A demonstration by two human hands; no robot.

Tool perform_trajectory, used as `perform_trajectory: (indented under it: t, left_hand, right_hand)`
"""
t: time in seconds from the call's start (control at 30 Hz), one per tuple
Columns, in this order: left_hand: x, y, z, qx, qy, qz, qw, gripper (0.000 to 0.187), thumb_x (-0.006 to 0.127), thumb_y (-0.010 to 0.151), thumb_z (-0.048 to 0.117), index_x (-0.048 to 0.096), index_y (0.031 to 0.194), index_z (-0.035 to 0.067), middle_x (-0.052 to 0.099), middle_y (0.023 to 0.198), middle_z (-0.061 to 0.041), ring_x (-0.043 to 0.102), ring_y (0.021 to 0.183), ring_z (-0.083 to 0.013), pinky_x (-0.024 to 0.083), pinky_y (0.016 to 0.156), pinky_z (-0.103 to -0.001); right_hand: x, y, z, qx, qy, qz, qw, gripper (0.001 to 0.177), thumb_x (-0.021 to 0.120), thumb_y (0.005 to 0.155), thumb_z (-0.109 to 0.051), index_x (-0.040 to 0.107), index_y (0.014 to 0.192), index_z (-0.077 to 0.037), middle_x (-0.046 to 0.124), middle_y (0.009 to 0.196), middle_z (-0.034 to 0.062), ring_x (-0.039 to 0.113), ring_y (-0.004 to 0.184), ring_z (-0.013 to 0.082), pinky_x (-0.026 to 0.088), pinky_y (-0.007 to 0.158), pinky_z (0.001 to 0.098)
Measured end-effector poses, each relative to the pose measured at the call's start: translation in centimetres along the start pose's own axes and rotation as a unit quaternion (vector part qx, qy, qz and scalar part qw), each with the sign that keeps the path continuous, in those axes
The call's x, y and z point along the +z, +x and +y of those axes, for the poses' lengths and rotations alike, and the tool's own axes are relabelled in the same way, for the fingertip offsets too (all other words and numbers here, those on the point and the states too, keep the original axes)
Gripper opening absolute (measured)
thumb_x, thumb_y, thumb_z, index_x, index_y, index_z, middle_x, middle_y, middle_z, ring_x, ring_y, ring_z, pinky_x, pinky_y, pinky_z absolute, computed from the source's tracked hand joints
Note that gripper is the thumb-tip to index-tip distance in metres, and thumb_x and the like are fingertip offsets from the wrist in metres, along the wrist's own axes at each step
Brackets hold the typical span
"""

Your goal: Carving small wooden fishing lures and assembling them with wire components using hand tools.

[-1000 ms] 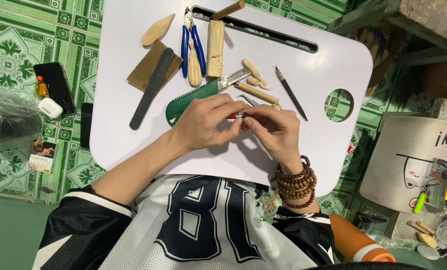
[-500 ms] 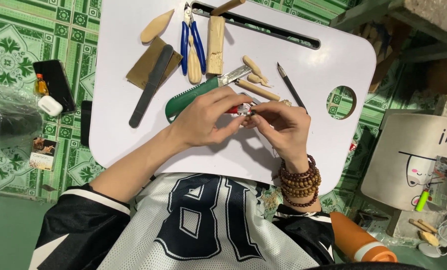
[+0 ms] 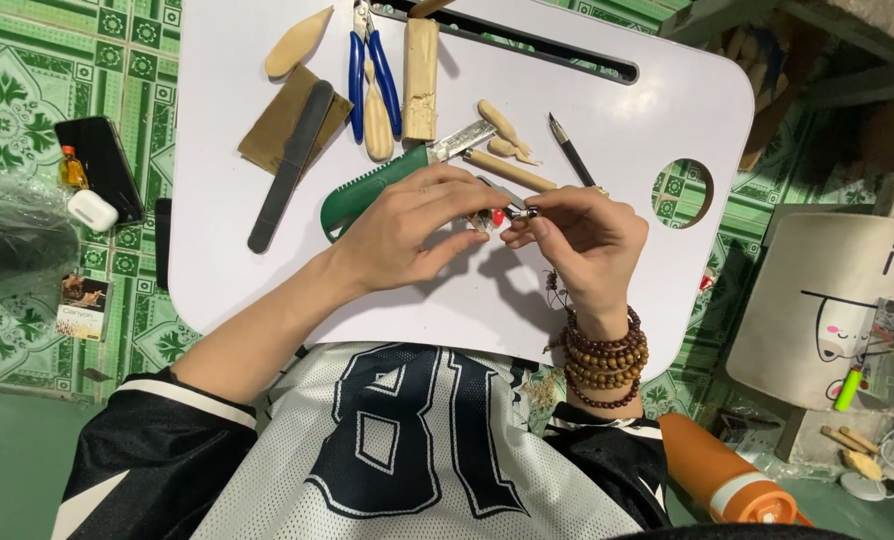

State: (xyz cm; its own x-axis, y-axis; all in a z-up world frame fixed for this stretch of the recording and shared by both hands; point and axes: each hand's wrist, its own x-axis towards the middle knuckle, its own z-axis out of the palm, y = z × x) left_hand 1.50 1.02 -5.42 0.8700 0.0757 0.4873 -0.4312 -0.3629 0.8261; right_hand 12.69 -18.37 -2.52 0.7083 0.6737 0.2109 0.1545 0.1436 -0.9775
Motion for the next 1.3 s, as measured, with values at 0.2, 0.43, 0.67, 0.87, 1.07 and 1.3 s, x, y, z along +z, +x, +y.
perform_trajectory:
  t: [0.2, 0.43, 0.67, 0.87, 1.07, 1.3]
  left_hand:
    - [-0.1, 0.0, 0.3, -0.010, -0.021, -0.002, 1.000, 0.033, 0.070, 0.098, 0.006, 0.065, 0.130, 0.006, 0.074, 0.118, -0.014, 0.067, 0.113, -0.0352, 0.055, 0.096, -0.046]
    - [0.2, -0.3, 0.0, -0.078, -0.075, 0.011, 0.994, 0.032, 0.066, 0.099, 0.009, 0.063, 0.131, 0.007, 0.073, 0.120, -0.014, 0.071, 0.108, -0.0317, 0.059, 0.091, -0.041]
    - [0.1, 0.4, 0.1, -0.353, -0.469, 0.109, 0.802, 0.034, 0.055, 0.101, 0.018, 0.059, 0.131, 0.001, 0.070, 0.121, -0.016, 0.076, 0.098, -0.0204, 0.066, 0.086, -0.032]
    - [0.0, 0.4, -0.1, -0.408, -0.557, 0.123, 0.713, 0.038, 0.064, 0.097, 0.022, 0.062, 0.127, -0.003, 0.070, 0.117, -0.016, 0.076, 0.093, -0.0212, 0.066, 0.085, -0.028]
    - [0.3, 0.0, -0.4, -0.421, -0.585, 0.126, 0.681, 0.040, 0.065, 0.098, 0.024, 0.062, 0.128, -0.002, 0.071, 0.116, -0.013, 0.076, 0.092, -0.0187, 0.066, 0.086, -0.027]
    - [2.7, -1.6, 0.4, -0.458, -0.551, 0.180, 0.674, 0.038, 0.066, 0.099, 0.023, 0.061, 0.126, -0.003, 0.069, 0.107, -0.013, 0.077, 0.089, -0.0193, 0.066, 0.087, -0.030]
  right_hand:
    - [-0.1, 0.1, -0.1, -0.002, -0.017, 0.003, 1.000, 0.014, 0.070, 0.091, 0.004, 0.067, 0.100, 0.014, 0.071, 0.076, 0.0217, 0.073, 0.070, 0.0247, 0.063, 0.062, 0.0348]
    - [-0.2, 0.5, 0.0, 0.068, -0.195, -0.033, 0.978, 0.009, 0.075, 0.092, -0.001, 0.072, 0.098, 0.005, 0.066, 0.067, 0.0136, 0.060, 0.059, 0.0170, 0.053, 0.054, 0.0315]
    - [0.2, 0.8, -0.5, 0.129, -0.299, -0.125, 0.937, 0.015, 0.074, 0.090, -0.011, 0.070, 0.086, 0.003, 0.058, 0.053, 0.0110, 0.055, 0.046, 0.0208, 0.048, 0.046, 0.0327]
    - [0.7, 1.3, -1.1, 0.191, -0.366, -0.210, 0.886, 0.018, 0.075, 0.086, -0.016, 0.069, 0.084, 0.001, 0.062, 0.055, 0.0145, 0.061, 0.050, 0.0295, 0.051, 0.054, 0.0381]
    - [0.6, 1.3, -0.8, 0.210, -0.358, -0.192, 0.889, 0.016, 0.074, 0.088, -0.014, 0.071, 0.086, 0.002, 0.065, 0.058, 0.0151, 0.064, 0.054, 0.0288, 0.052, 0.058, 0.0365]
    - [0.4, -2.1, -2.4, 0.092, -0.204, -0.060, 0.973, 0.049, 0.077, 0.089, -0.024, 0.063, 0.128, 0.001, 0.073, 0.074, 0.0110, 0.063, 0.050, 0.0166, 0.053, 0.052, 0.0258]
